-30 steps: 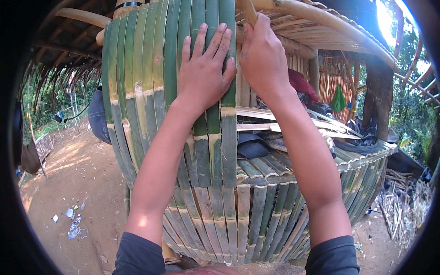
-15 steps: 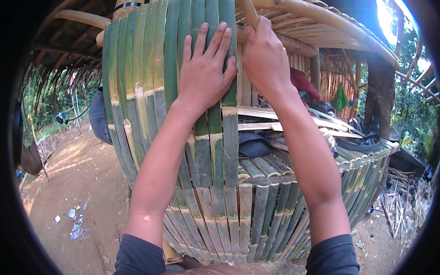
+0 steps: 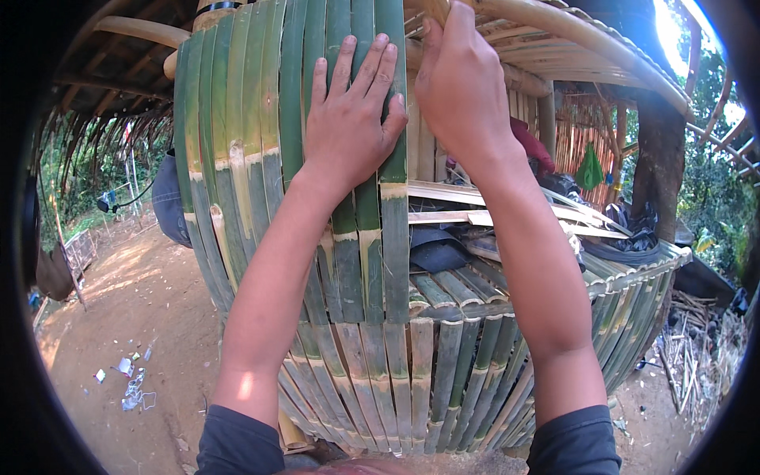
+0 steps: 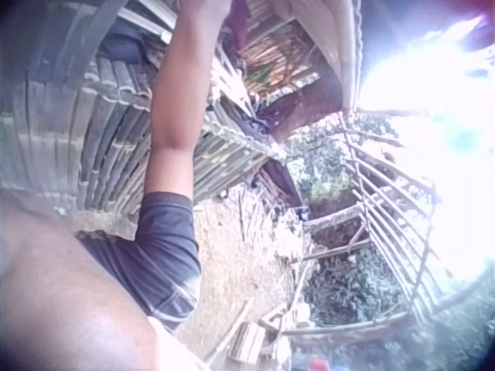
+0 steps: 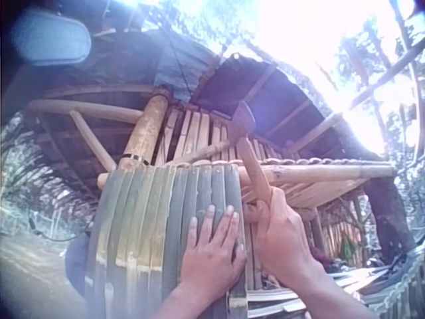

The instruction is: The person is assembling a bamboo structure by fitting split bamboo poles into a vertical frame. They use a hammer to secure the poles in place and occasionally adjust the alignment of the bamboo slats. The task involves repetitive placement and hammering of individual bamboo pieces.

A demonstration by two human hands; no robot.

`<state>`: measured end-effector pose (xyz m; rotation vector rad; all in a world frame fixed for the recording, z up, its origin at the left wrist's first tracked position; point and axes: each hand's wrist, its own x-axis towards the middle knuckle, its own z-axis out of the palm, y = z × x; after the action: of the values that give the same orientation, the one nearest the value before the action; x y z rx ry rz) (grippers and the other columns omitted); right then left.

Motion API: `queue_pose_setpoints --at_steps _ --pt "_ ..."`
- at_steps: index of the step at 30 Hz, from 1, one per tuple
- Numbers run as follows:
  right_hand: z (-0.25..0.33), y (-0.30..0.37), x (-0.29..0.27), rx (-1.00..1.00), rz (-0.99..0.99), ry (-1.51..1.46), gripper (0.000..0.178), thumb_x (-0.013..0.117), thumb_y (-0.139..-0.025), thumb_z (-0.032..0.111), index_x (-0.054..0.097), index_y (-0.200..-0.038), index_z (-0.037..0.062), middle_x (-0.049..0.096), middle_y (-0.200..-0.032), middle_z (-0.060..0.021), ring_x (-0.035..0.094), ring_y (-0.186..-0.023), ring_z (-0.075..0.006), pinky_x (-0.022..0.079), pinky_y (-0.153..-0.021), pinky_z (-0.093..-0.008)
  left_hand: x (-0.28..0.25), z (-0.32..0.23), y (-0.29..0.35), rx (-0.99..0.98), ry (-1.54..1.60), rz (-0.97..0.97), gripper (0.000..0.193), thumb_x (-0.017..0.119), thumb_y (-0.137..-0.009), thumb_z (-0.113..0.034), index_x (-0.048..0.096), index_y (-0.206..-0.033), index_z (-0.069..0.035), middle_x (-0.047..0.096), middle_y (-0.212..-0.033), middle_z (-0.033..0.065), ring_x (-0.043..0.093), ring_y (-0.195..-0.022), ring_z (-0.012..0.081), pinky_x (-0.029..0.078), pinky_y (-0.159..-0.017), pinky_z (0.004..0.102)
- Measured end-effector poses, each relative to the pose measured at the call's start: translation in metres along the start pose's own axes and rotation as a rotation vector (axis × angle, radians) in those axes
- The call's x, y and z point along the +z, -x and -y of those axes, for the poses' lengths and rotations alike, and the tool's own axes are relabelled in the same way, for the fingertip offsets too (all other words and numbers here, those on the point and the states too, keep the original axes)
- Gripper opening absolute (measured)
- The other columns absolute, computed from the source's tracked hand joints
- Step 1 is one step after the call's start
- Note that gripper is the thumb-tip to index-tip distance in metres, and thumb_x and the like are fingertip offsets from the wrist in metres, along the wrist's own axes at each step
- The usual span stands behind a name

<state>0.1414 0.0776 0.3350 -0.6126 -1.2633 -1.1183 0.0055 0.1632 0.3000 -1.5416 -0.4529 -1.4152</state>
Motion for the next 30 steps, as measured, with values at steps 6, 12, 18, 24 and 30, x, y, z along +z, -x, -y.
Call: queue_pose_setpoints --at_steps 6,12,18,24,30 --pt "-0.016 0.006 0.005 0.096 0.227 0.137 0.021 0.050 -0.107 0.019 0.047 -0.110 -0.0015 0.067 -0.091 -0.0335 0.065 -0.087 -0.0560 0.052 -0.074 -0.0613 -0.001 -0.002 -0.001 -0.005 -0.009 0.011 0.060 0.053 -0.099 -0.032 0.047 -0.155 -0.009 0.044 -0.162 0.0059 0.037 -0.151 0.0347 0.026 -0.123 0.0578" --pt "-0.001 -0.003 -0.007 0.107 0.143 0.080 0.021 0.051 -0.107 0.018 0.046 -0.109 -0.0015 0.067 -0.091 -0.0334 0.065 -0.087 -0.0556 0.052 -0.073 -0.0609 0.000 0.000 0.001 -0.010 -0.007 0.023 0.061 0.051 -0.100 -0.033 0.045 -0.156 -0.010 0.042 -0.164 0.0056 0.035 -0.152 0.0345 0.024 -0.124 0.0581" --pt "0.001 -0.003 -0.001 -0.052 -0.066 -0.004 0.020 0.051 -0.106 0.018 0.046 -0.109 -0.0011 0.067 -0.088 -0.0342 0.064 -0.086 -0.0563 0.051 -0.072 -0.0619 -0.001 -0.001 0.000 -0.011 0.000 0.035 0.061 0.049 -0.101 -0.033 0.043 -0.157 -0.010 0.041 -0.164 0.0055 0.032 -0.153 0.0342 0.022 -0.125 0.0577" --pt "-0.009 -0.001 0.006 0.109 0.156 0.053 0.019 0.051 -0.106 0.017 0.046 -0.107 -0.0012 0.067 -0.088 -0.0352 0.064 -0.084 -0.0568 0.050 -0.072 -0.0633 -0.001 -0.002 -0.001 -0.011 0.009 0.030 0.061 0.050 -0.100 -0.033 0.045 -0.156 -0.010 0.041 -0.164 0.0060 0.033 -0.152 0.0348 0.023 -0.124 0.0582" --pt "0.005 -0.003 0.000 -0.016 -0.093 -0.025 0.019 0.051 -0.108 0.018 0.049 -0.113 -0.0001 0.066 -0.086 -0.0332 0.063 -0.085 -0.0564 0.048 -0.067 -0.0611 0.004 0.001 0.002 -0.007 0.021 0.007 0.061 0.052 -0.098 -0.034 0.049 -0.153 -0.008 0.044 -0.162 0.0068 0.033 -0.153 0.0346 0.021 -0.125 0.0590"
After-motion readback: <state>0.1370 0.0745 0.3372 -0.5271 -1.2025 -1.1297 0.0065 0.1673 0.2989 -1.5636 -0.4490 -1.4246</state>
